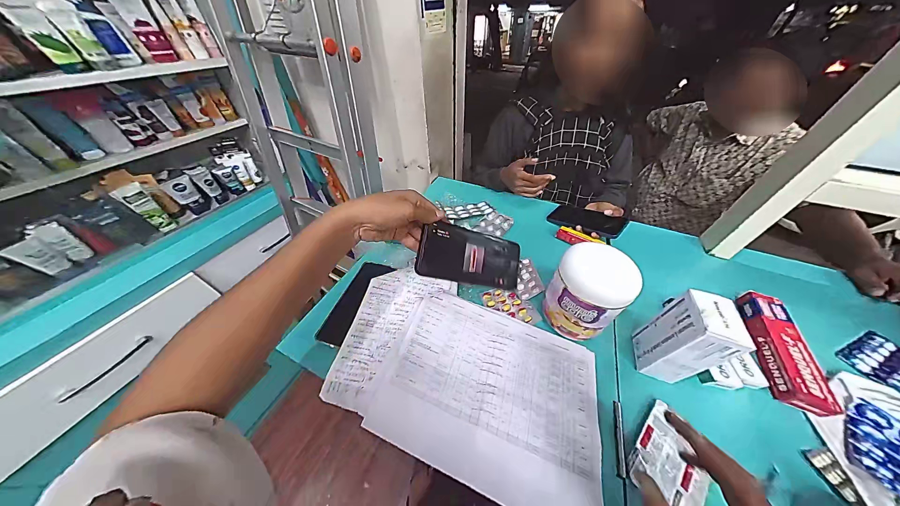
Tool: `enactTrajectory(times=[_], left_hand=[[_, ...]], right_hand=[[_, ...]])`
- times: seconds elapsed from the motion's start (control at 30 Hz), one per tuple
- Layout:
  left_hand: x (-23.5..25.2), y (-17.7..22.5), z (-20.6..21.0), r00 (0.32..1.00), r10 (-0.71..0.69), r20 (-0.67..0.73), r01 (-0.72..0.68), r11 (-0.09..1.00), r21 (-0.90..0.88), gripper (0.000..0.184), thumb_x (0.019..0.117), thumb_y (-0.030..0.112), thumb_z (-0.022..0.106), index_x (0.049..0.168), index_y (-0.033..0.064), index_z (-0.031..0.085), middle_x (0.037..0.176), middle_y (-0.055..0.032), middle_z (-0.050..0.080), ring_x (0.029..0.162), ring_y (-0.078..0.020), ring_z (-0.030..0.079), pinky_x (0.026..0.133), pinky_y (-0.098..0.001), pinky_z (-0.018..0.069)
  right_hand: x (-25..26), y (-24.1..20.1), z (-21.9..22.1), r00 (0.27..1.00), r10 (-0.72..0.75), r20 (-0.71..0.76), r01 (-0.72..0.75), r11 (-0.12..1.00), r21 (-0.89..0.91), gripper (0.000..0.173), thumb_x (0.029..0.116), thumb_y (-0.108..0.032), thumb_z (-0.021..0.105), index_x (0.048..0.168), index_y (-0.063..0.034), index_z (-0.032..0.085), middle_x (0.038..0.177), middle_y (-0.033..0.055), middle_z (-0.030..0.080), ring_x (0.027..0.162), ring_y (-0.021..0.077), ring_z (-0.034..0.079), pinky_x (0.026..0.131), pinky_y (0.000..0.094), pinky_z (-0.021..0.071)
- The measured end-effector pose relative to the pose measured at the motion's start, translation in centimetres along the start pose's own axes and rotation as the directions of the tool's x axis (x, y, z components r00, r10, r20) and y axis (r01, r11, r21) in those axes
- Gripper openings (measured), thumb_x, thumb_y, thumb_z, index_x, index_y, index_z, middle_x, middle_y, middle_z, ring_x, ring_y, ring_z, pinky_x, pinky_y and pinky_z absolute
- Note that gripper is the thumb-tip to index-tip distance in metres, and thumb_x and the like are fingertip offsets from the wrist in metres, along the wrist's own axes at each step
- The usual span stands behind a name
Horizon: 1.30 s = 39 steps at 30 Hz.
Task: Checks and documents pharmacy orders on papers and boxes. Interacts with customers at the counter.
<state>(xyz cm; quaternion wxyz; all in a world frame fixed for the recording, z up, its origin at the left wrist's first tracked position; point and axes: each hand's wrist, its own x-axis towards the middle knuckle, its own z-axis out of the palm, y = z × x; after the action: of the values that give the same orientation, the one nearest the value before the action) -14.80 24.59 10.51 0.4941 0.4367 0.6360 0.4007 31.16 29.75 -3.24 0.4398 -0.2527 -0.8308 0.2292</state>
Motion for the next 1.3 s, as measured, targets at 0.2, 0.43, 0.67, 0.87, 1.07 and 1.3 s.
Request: enactTrajectory(times=[0.2, 0.43, 0.67, 0.87, 1.07, 1.3], left_hand=[[-3.3, 4.2, 4.8, 0.952, -0.153, 0.266, 0.073, 0.955, 0.288, 0.034, 0.1108, 0.016, 0.039, 0.106, 0.0034, 0.07, 0.087, -0.0023, 0.073, 0.072, -0.0064, 0.07, 0.066, -0.0211, 0.0574], [-4.9, 8.2, 8.1, 0.949, -0.007, 0.315, -0.149, 0.871, 0.468, 0.044, 0.1111, 0.033, 0.039, 0.112, 0.0033, 0.071, 0.084, -0.003, 0.071, 0.069, -0.006, 0.067, 0.061, -0.0221, 0.0561], [-5.5, -0.4, 15.3, 0.811, 0.585, 0.01, -0.581, 0.804, 0.125, 0.056, 0.1122, 0.038, 0.025, 0.129, -0.0038, 0.059, 0.116, -0.0004, 0.068, 0.108, 0.0019, 0.064, 0.098, -0.024, 0.0541], [-4.0, -6.7, 21.3, 0.842, 0.521, -0.141, -0.536, 0.773, -0.341, 0.097, 0.0975, 0.074, 0.025, 0.146, -0.0098, 0.032, 0.138, -0.0026, 0.059, 0.13, -0.0036, 0.055, 0.112, -0.0291, 0.0468], [-3.2, -7.0, 22.1, 0.856, 0.48, -0.191, -0.506, 0.7, -0.504, 0.089, 0.0947, 0.076, 0.033, 0.144, 0.0016, 0.037, 0.136, -0.0004, 0.062, 0.129, -0.0098, 0.058, 0.11, -0.0328, 0.0491], [-2.5, -7.0, 22.7, 0.864, 0.462, -0.202, -0.491, 0.681, -0.543, 0.092, 0.0922, 0.078, 0.037, 0.144, 0.0021, 0.038, 0.135, -0.0027, 0.064, 0.128, -0.012, 0.06, 0.108, -0.0341, 0.0509]], right_hand=[[4.5, -3.8, 8.8, 0.963, -0.213, 0.166, 0.241, 0.955, -0.173, 0.105, 0.0824, -0.07, 0.068, 0.151, 0.0027, 0.036, 0.151, 0.0322, 0.044, 0.143, 0.0377, 0.045, 0.117, 0.0474, 0.0364], [3.7, -4.3, 11.0, 0.991, -0.114, -0.067, 0.115, 0.993, 0.006, 0.1, 0.0744, -0.041, 0.082, 0.149, 0.0085, 0.038, 0.133, 0.0219, 0.062, 0.126, 0.0157, 0.059, 0.107, 0.0238, 0.0438], [3.4, -4.3, 11.6, 0.96, 0.049, -0.277, 0.03, 0.961, 0.275, 0.104, 0.072, -0.036, 0.087, 0.151, 0.0076, 0.036, 0.139, 0.0169, 0.06, 0.129, 0.0015, 0.055, 0.111, 0.0182, 0.0411], [2.7, -4.1, 12.1, 0.956, 0.106, -0.274, -0.025, 0.959, 0.283, 0.105, 0.0705, -0.038, 0.087, 0.15, 0.01, 0.038, 0.136, 0.0176, 0.062, 0.128, 0.0041, 0.056, 0.109, 0.0198, 0.0431], [2.2, -4.0, 12.7, 0.953, 0.129, -0.274, -0.049, 0.958, 0.282, 0.103, 0.0707, -0.039, 0.087, 0.149, 0.0083, 0.041, 0.137, 0.0196, 0.061, 0.128, 0.0066, 0.056, 0.109, 0.0208, 0.0432], [2.2, -3.9, 12.1, 0.947, 0.126, -0.296, -0.06, 0.974, 0.22, 0.102, 0.07, -0.04, 0.087, 0.148, 0.009, 0.043, 0.134, 0.0195, 0.063, 0.126, 0.0062, 0.058, 0.108, 0.0203, 0.0437]])
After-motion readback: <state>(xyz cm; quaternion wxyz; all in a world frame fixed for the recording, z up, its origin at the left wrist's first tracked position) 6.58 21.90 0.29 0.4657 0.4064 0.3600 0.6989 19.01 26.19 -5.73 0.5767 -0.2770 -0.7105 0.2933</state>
